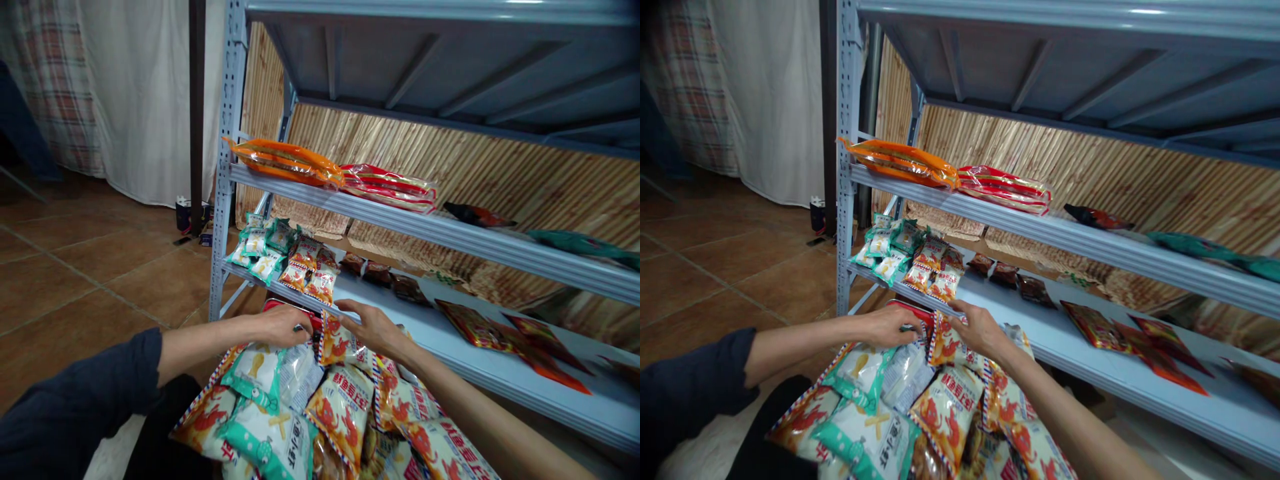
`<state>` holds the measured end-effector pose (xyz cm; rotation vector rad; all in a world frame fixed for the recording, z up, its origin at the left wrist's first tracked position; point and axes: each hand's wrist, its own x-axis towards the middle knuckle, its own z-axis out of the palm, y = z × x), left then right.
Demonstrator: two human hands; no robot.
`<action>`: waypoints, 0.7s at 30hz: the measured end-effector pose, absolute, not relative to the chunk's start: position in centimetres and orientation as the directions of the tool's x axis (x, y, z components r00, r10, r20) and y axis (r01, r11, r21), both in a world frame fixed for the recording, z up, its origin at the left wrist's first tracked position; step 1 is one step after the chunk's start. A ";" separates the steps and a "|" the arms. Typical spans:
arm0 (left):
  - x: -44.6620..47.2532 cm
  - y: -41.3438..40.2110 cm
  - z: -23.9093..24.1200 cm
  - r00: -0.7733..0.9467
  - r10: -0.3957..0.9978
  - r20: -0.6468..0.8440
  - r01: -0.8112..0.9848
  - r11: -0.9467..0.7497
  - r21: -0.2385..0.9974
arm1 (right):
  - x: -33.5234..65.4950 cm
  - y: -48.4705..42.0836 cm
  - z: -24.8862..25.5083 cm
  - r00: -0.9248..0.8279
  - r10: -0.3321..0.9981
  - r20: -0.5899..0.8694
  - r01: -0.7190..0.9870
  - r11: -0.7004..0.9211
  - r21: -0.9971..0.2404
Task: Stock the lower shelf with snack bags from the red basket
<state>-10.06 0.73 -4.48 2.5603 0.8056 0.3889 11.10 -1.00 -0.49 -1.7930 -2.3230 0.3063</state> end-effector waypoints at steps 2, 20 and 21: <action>-9.8 0.6 -4.2 0.790 0.605 0.104 0.499 -0.731 0.464 | 11.2 -1.1 -0.4 -0.252 0.968 0.018 0.931 0.247 -0.269; -7.9 2.6 -5.3 0.790 0.612 0.036 0.437 -0.603 0.667 | 12.8 -1.2 -1.8 -0.257 0.955 -0.146 0.957 0.232 -0.173; -8.1 2.7 -5.4 0.794 0.608 0.025 0.439 -0.600 0.668 | 12.8 -1.3 -1.8 -0.275 0.949 -0.153 0.954 0.249 -0.169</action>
